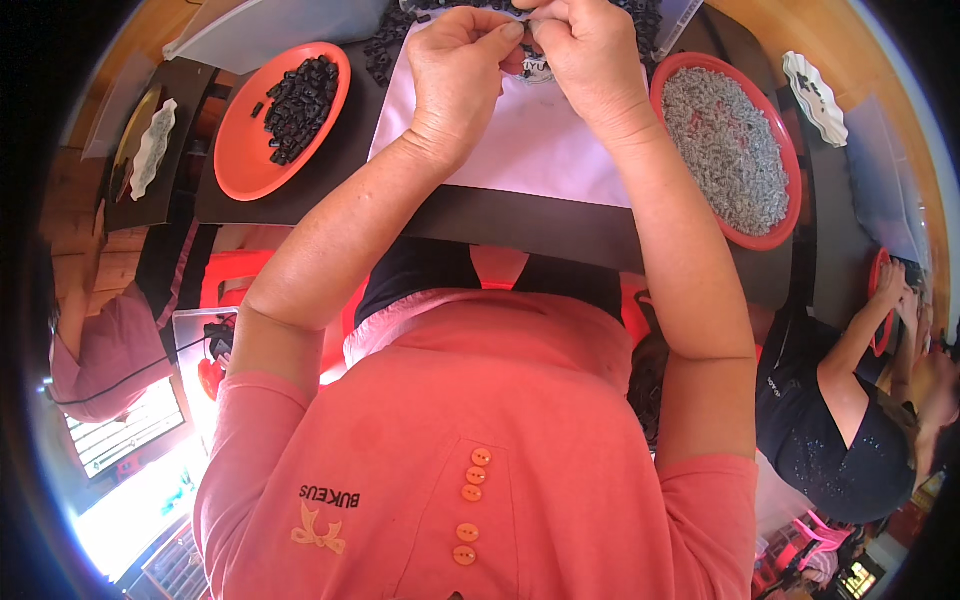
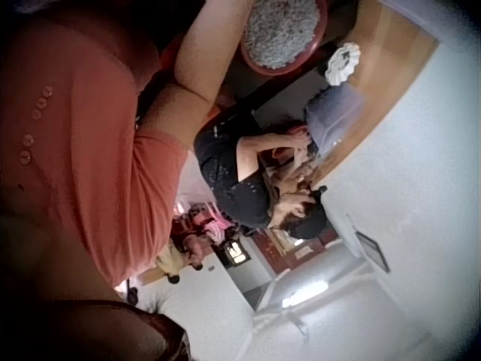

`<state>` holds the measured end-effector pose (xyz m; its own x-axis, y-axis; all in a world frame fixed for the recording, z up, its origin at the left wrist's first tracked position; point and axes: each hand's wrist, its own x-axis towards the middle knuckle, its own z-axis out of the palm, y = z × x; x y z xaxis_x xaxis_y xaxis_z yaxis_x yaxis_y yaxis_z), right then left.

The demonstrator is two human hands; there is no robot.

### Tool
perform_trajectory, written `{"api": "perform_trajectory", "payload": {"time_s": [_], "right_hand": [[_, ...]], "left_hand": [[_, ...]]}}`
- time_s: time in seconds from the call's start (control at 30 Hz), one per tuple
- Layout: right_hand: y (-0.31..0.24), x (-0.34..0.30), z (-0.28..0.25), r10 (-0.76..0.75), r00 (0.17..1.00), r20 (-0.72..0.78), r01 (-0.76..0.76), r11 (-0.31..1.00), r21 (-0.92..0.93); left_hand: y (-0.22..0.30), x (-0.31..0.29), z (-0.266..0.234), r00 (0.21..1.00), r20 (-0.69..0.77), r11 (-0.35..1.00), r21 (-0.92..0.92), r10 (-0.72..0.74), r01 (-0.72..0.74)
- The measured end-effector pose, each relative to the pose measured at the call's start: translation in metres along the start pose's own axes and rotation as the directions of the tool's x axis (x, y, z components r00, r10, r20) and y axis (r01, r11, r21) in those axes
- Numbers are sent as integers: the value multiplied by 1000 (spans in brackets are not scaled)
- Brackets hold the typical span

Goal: The person assembles small black components by hand, fitting smaller pieces into each part and placing them onto the paper on the table.

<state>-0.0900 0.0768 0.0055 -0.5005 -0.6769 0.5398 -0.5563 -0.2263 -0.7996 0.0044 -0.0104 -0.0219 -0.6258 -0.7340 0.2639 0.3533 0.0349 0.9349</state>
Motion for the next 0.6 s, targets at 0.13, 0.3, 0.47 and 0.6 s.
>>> {"api": "perform_trajectory", "payload": {"time_s": [0.13, 0.3, 0.47, 0.6], "right_hand": [[25, 8, 3, -227, 973, 46, 205, 937, 281], [-9, -1, 5, -107, 994, 35, 113, 955, -273], [-9, -2, 7, -541, 831, 128, 505, 637, -582], [24, 10, 23, -787, 580, -211, 770, 614, -173]], "left_hand": [[-8, 3, 1, 1000, 17, 1000, -14, 26, -26], [-10, 5, -1, 998, -1, 998, -34, -59, 59], [-3, -2, 2, 998, -56, 994, 111, -12, 18], [-14, 1, 6, 994, -93, 962, 271, 64, -37]]}}
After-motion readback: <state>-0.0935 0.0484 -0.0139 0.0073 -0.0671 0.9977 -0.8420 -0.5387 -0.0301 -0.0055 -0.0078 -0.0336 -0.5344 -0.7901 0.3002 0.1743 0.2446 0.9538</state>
